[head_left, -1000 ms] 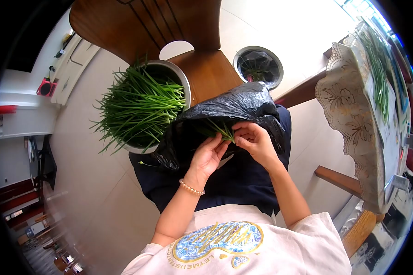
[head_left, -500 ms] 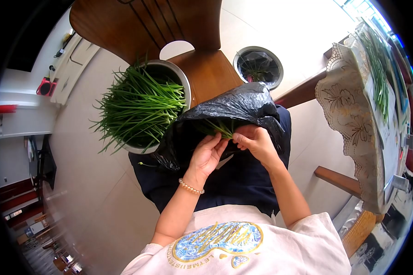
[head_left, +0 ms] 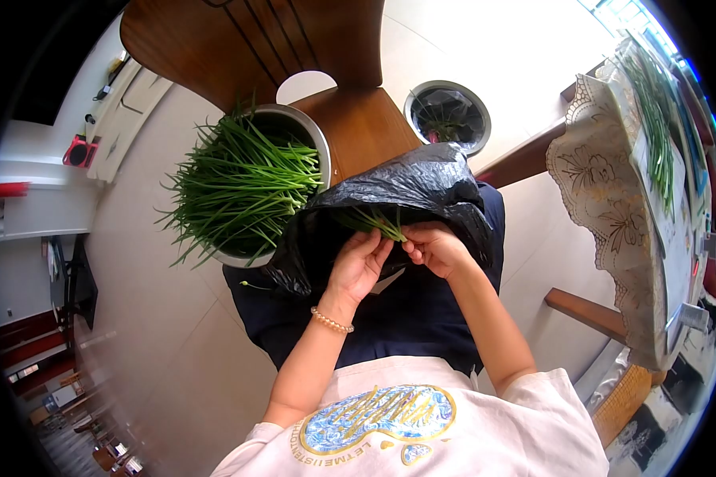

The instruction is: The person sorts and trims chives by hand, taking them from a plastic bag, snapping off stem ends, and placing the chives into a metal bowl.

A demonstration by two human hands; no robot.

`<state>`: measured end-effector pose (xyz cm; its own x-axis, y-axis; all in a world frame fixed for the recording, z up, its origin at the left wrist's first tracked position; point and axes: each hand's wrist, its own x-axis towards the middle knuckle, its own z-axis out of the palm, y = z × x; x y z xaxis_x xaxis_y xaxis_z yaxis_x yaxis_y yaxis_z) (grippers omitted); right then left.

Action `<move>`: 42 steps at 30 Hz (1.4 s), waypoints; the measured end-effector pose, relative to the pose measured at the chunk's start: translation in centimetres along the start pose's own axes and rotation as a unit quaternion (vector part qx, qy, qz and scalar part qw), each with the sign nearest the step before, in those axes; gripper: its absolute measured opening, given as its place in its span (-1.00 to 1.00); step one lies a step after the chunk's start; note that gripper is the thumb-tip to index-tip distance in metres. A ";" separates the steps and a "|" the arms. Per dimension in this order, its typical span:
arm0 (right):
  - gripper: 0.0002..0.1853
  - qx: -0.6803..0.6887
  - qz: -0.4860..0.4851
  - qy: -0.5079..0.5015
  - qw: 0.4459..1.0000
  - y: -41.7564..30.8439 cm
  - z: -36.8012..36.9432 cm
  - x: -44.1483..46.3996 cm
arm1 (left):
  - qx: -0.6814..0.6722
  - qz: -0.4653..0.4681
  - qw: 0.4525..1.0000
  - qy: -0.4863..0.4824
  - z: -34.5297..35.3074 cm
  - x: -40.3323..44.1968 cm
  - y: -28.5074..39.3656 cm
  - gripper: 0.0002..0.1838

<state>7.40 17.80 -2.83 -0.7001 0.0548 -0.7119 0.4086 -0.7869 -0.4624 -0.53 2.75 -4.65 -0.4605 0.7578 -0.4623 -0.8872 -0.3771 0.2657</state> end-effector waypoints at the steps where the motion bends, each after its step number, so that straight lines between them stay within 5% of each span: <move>1: -0.80 0.000 0.000 0.000 1.000 0.1 -0.1 0.3 | 0.000 -0.010 1.000 -0.001 0.0 0.0 -0.1 -0.82; 4: -0.76 -0.143 -0.094 0.042 0.984 -0.1 0.3 0.2 | -0.002 -0.016 1.000 0.013 0.0 -0.3 -0.2 -0.81; 6: -0.74 -0.228 -0.140 0.162 0.950 -0.4 1.1 -0.9 | -0.002 -0.012 1.000 0.026 0.0 -0.2 -0.2 -0.80; 12: -0.72 -0.284 -0.171 0.065 0.941 -0.5 1.4 -2.5 | 0.004 0.008 1.000 0.028 -0.2 0.2 -0.4 -0.81; 19: -0.84 -0.235 -0.137 0.027 0.962 -0.3 1.2 -1.8 | 0.050 -0.007 0.998 0.044 0.2 0.2 -0.2 -0.81; 30: -0.87 0.094 -0.004 -0.016 0.995 1.1 0.6 -0.3 | -0.033 -0.027 0.999 -0.005 -0.1 0.9 -0.4 -0.80; 36: -0.83 -0.075 -0.100 0.021 0.992 0.5 1.2 -0.8 | -0.015 0.001 1.000 0.015 0.2 0.4 -0.4 -0.81; 42: -0.80 -0.101 -0.109 0.064 0.987 0.2 0.4 -0.8 | 0.060 -0.007 0.997 0.041 0.9 -0.1 -0.2 -0.86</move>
<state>7.83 17.39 -2.15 -0.7098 0.2973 -0.6386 0.3736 -0.6097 -0.6991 -0.27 3.27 -3.90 -0.4540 0.7141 -0.5328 -0.8858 -0.2973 0.3564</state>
